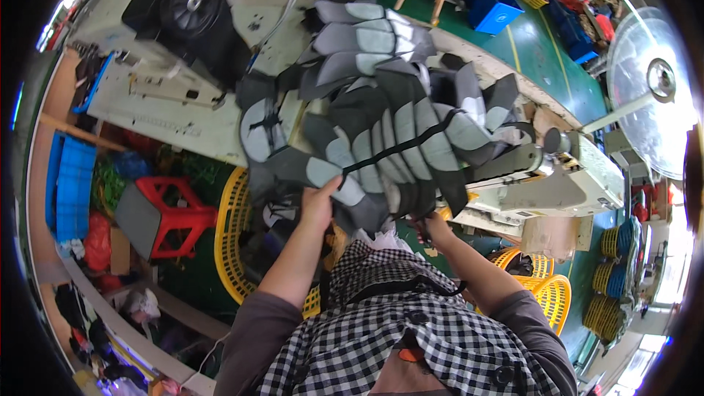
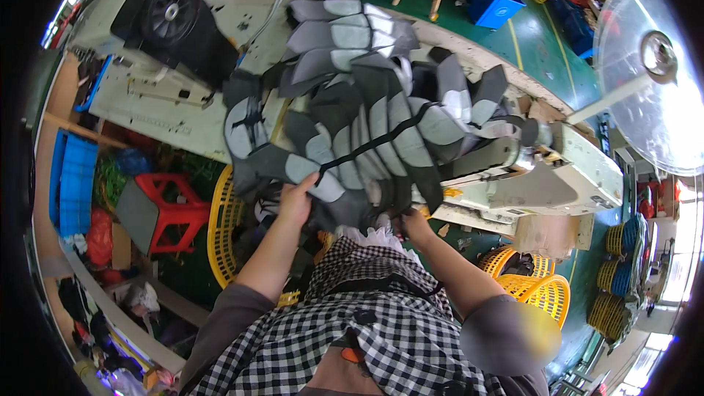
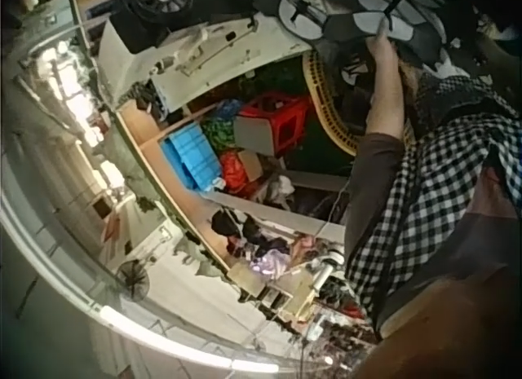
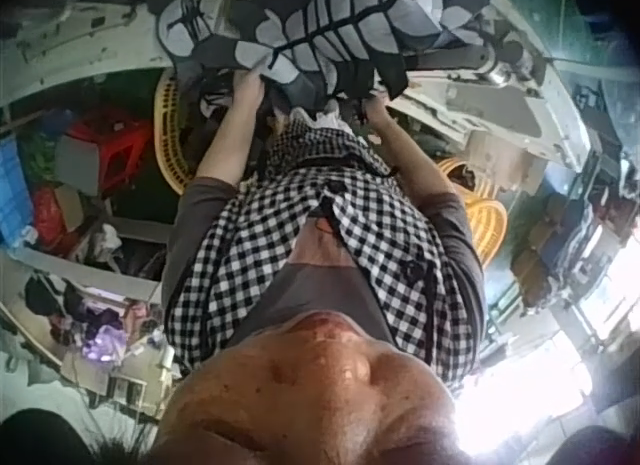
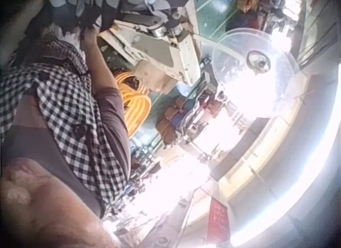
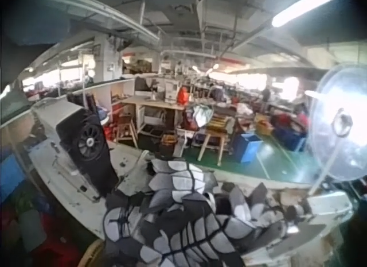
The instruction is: Using scissors to cut and separate shoe components on a factory workbench.
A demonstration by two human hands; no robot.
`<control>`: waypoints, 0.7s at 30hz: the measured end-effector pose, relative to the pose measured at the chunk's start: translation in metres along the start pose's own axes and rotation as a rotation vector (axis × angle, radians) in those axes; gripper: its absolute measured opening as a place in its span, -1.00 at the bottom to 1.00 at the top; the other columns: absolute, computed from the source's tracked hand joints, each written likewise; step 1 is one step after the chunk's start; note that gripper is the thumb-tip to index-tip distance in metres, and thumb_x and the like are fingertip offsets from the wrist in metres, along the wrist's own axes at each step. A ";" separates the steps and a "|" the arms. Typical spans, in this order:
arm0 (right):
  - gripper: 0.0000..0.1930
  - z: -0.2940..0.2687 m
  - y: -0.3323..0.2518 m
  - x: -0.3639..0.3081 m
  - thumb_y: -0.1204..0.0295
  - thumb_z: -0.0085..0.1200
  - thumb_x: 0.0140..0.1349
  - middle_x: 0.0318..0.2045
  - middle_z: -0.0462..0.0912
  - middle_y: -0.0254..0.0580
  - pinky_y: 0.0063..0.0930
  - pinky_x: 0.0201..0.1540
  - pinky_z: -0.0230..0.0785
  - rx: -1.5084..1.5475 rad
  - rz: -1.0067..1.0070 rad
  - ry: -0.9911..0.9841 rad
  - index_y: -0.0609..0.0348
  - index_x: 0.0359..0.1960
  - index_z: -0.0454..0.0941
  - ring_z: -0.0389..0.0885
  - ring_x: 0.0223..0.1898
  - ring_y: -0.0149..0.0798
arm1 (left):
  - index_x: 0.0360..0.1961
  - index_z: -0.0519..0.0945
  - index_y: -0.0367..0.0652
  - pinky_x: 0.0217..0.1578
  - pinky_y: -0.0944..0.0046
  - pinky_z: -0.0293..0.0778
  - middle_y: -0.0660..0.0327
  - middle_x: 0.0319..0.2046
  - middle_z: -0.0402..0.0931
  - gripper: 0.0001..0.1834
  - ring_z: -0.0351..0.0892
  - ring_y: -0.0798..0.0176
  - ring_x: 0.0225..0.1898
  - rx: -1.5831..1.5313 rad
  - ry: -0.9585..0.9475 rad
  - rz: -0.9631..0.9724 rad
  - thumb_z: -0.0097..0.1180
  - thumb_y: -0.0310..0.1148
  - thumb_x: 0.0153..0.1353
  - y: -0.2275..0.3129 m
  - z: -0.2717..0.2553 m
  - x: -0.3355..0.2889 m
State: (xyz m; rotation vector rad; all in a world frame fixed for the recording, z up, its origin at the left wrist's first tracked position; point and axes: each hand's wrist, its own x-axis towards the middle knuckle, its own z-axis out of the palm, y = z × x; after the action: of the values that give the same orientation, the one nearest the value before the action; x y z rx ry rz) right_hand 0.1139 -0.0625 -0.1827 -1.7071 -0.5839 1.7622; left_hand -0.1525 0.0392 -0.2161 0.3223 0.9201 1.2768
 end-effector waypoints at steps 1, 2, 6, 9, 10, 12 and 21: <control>-0.78 0.004 -0.004 -0.011 0.27 -0.14 0.27 -0.69 0.31 -0.37 -0.55 -0.68 0.16 -0.082 0.099 -0.003 0.13 -0.44 0.40 0.29 -0.73 -0.42 | -0.12 0.44 -0.23 -0.08 0.26 0.41 0.21 -0.21 0.52 -0.61 0.51 0.24 -0.15 -0.025 0.063 0.081 0.26 -0.55 -0.01 -0.011 -0.004 0.000; -0.75 0.000 0.001 -0.026 0.23 -0.09 0.26 -0.71 0.28 -0.40 -0.55 -0.70 0.11 -0.134 0.095 0.031 0.10 -0.49 0.35 0.26 -0.74 -0.45 | -0.17 0.44 -0.21 -0.15 0.28 0.43 0.22 -0.24 0.52 -0.63 0.52 0.26 -0.20 0.043 0.207 0.043 0.28 -0.52 -0.02 -0.012 0.002 -0.004; -0.78 -0.032 0.024 -0.081 0.29 0.06 0.20 -0.69 0.42 -0.39 -0.56 -0.70 0.15 -0.425 0.329 0.008 0.23 -0.33 0.50 0.40 -0.68 -0.46 | -0.24 0.40 -0.23 -0.30 0.35 0.39 0.20 -0.31 0.51 -0.58 0.48 0.32 -0.34 0.017 0.361 -0.022 0.38 -0.40 -0.07 -0.026 -0.006 -0.014; -0.65 -0.048 0.045 -0.101 0.20 0.17 0.14 -0.60 0.48 -0.31 -0.55 -0.47 0.23 -0.695 0.172 -0.166 0.32 -0.41 0.53 0.38 -0.53 -0.48 | -0.22 0.39 -0.29 -0.25 0.35 0.39 0.17 -0.30 0.50 -0.56 0.47 0.31 -0.35 0.104 0.394 0.005 0.37 -0.42 -0.07 -0.021 0.004 -0.027; -0.61 -0.046 0.045 -0.102 0.17 0.19 0.11 -0.56 0.50 -0.31 -0.55 -0.35 0.26 -0.696 0.180 -0.185 0.33 -0.35 0.52 0.40 -0.43 -0.49 | -0.22 0.38 -0.31 -0.24 0.35 0.39 0.16 -0.30 0.50 -0.57 0.48 0.30 -0.33 0.192 0.413 0.069 0.35 -0.45 -0.06 -0.020 0.005 -0.029; -0.63 -0.018 0.023 -0.095 0.17 0.18 0.12 -0.56 0.49 -0.31 -0.56 -0.39 0.25 -0.714 0.124 -0.199 0.32 -0.38 0.52 0.40 -0.46 -0.49 | -0.21 0.39 -0.32 -0.23 0.34 0.40 0.15 -0.28 0.51 -0.58 0.49 0.29 -0.31 0.338 0.422 0.138 0.32 -0.46 -0.05 -0.014 0.006 -0.032; -0.50 0.062 -0.021 -0.008 -0.07 -0.03 0.20 -0.66 0.34 -0.38 -0.59 -0.55 0.25 -0.150 0.191 -0.556 0.22 -0.33 0.41 0.37 -0.64 -0.45 | 0.02 0.40 -0.30 0.00 0.23 0.29 0.19 -0.13 0.51 -0.52 0.46 0.25 -0.07 0.439 -0.097 -0.265 0.20 -0.43 0.06 0.045 -0.018 -0.021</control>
State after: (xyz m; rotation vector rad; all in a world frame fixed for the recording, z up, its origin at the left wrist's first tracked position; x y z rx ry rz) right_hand 0.0552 -0.0467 -0.1576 -1.3917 -0.8243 2.4069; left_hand -0.1964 0.0290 -0.1885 0.5800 1.1173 0.8032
